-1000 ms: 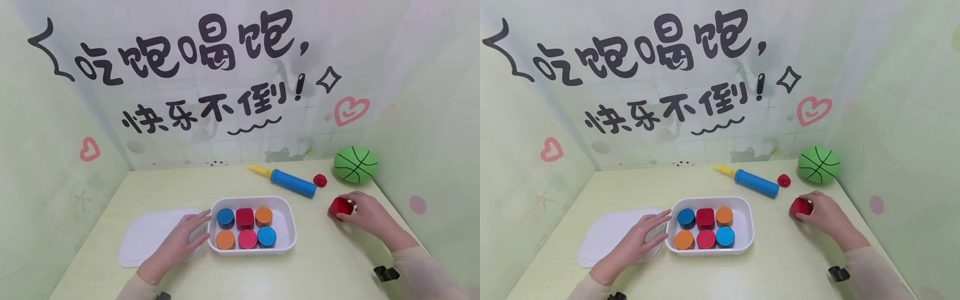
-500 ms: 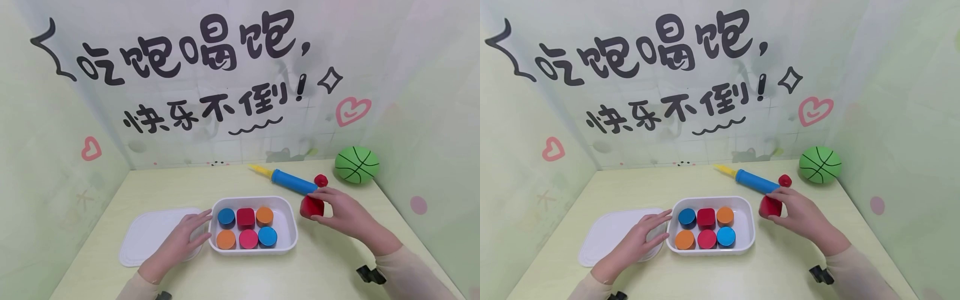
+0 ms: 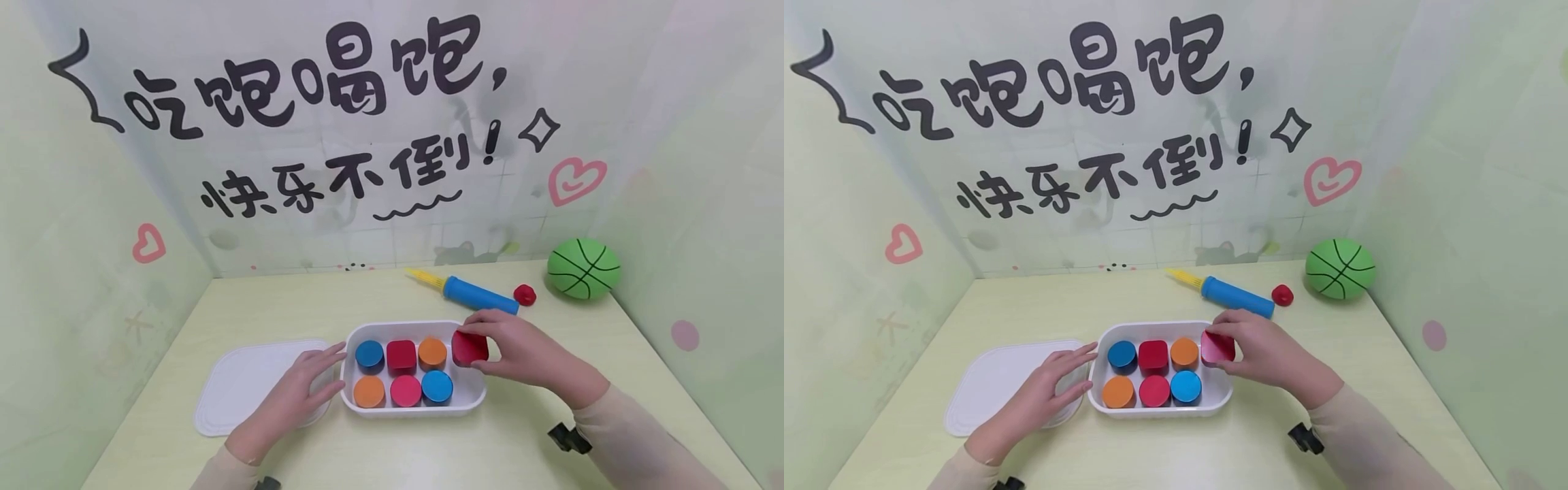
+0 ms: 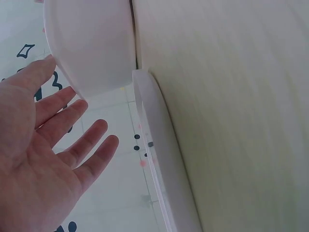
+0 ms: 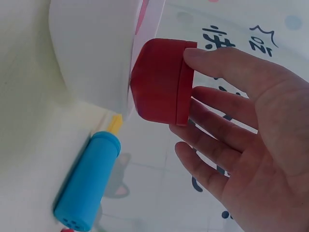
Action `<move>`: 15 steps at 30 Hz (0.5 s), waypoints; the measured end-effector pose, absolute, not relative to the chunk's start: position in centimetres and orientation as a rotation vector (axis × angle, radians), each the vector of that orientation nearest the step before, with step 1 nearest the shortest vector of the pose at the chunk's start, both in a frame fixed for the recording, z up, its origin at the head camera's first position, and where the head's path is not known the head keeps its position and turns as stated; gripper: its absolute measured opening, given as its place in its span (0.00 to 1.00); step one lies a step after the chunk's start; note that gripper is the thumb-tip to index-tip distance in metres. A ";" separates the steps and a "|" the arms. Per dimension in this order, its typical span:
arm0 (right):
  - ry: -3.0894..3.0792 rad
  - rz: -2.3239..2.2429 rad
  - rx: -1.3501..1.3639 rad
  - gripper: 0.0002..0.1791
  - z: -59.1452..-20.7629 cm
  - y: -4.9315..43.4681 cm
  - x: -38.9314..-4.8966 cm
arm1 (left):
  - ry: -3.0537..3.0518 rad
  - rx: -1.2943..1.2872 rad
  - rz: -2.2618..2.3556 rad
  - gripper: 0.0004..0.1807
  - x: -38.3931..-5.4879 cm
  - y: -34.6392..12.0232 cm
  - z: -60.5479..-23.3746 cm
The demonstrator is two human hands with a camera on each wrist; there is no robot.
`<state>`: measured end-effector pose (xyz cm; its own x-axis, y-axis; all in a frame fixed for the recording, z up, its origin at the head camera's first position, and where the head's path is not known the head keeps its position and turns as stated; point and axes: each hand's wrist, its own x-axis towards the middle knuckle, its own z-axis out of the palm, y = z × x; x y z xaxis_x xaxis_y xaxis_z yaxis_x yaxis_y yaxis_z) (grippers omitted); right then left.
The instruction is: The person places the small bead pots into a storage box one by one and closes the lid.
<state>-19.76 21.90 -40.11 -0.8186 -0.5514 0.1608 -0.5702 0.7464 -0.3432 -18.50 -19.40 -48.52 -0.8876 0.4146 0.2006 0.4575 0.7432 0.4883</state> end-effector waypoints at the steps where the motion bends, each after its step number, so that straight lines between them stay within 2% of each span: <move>1: -2.899 0.586 0.940 0.30 -40.1 21.6 -19.9 | -2.857 -0.717 -0.832 0.29 -18.5 -19.4 -48.5; 8: -2.941 0.547 1.028 0.31 -40.3 20.1 -20.5 | -2.840 -0.737 -0.830 0.29 -18.5 -19.4 -48.5; 15: -3.014 0.539 1.005 0.32 -40.6 19.5 -20.6 | -2.844 -0.735 -0.830 0.29 -18.5 -19.5 -48.5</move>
